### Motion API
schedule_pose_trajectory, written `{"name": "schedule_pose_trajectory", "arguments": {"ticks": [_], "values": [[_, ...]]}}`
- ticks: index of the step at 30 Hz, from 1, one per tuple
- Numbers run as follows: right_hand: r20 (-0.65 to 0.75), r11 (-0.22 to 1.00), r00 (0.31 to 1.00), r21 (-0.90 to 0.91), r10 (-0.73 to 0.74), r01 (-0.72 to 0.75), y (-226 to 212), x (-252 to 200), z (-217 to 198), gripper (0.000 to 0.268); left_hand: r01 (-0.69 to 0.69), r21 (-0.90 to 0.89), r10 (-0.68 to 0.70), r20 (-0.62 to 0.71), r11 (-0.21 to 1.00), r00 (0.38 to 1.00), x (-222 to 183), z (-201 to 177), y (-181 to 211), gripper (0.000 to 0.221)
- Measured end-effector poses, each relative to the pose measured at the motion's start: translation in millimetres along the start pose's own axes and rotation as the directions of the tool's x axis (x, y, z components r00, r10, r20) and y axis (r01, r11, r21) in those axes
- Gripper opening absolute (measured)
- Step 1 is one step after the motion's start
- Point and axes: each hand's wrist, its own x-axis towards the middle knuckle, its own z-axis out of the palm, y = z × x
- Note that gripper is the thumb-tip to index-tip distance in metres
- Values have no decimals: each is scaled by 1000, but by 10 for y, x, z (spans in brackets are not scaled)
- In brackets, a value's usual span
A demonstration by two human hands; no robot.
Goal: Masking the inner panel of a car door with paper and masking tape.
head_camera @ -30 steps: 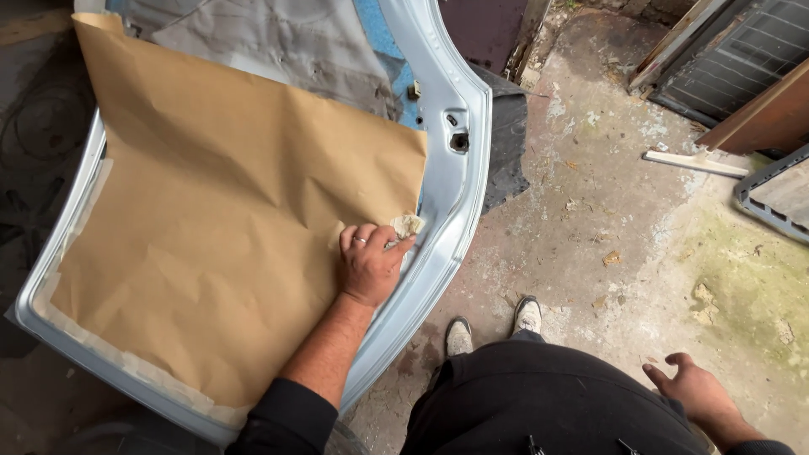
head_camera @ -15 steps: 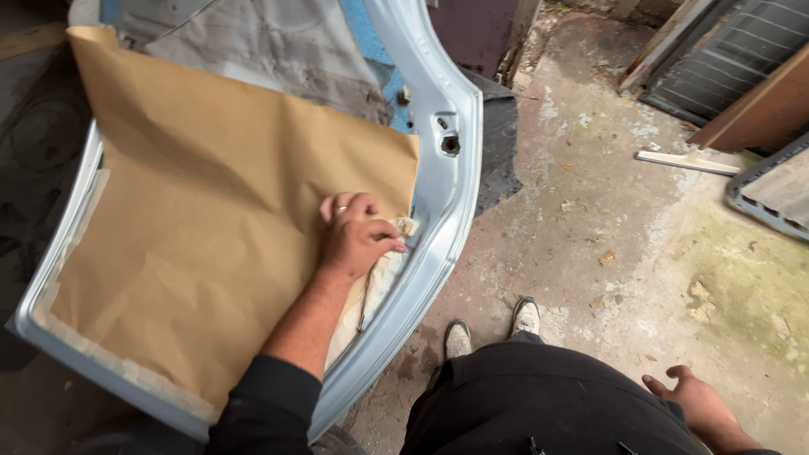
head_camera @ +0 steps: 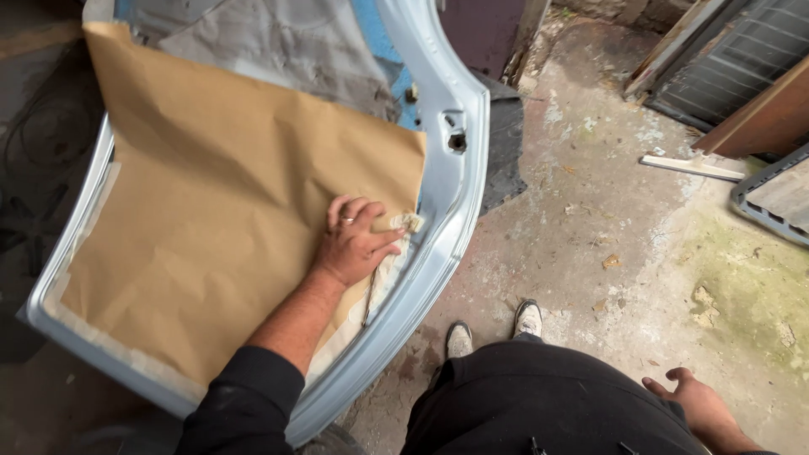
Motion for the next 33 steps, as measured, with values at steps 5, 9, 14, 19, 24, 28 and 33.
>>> {"name": "schedule_pose_trajectory", "arguments": {"ticks": [5, 9, 14, 19, 24, 28, 33], "values": [[-41, 999, 999, 28, -16, 17, -108, -97, -98, 74, -81, 139, 56, 177, 987, 983, -295, 6, 266, 59], [-77, 999, 997, 45, 5, -2, -152, -195, -142, 73, -124, 354, 14, 298, 927, 954, -578, 80, 271, 85], [-27, 996, 1000, 83, 7, -5, 76, 145, 86, 76, -83, 326, -17, 293, 942, 956, -495, 99, 208, 91], [-46, 999, 999, 26, -18, 19, 162, 227, 183, 79, -54, 331, -47, 289, 942, 956, -417, 15, 285, 91], [-44, 998, 998, 31, -44, 45, -170, -39, -139, 73, 283, -47, -282, 30, 958, 959, -4, 13, 343, 13], [-94, 995, 991, 25, -95, 98, -371, -198, -395, 73, 328, -175, -322, 59, 928, 945, 321, -201, 130, 12], [-102, 990, 986, -47, -135, 131, -331, -61, -485, 74, 133, -143, -88, 281, 981, 956, 499, -120, 103, 71]]}}
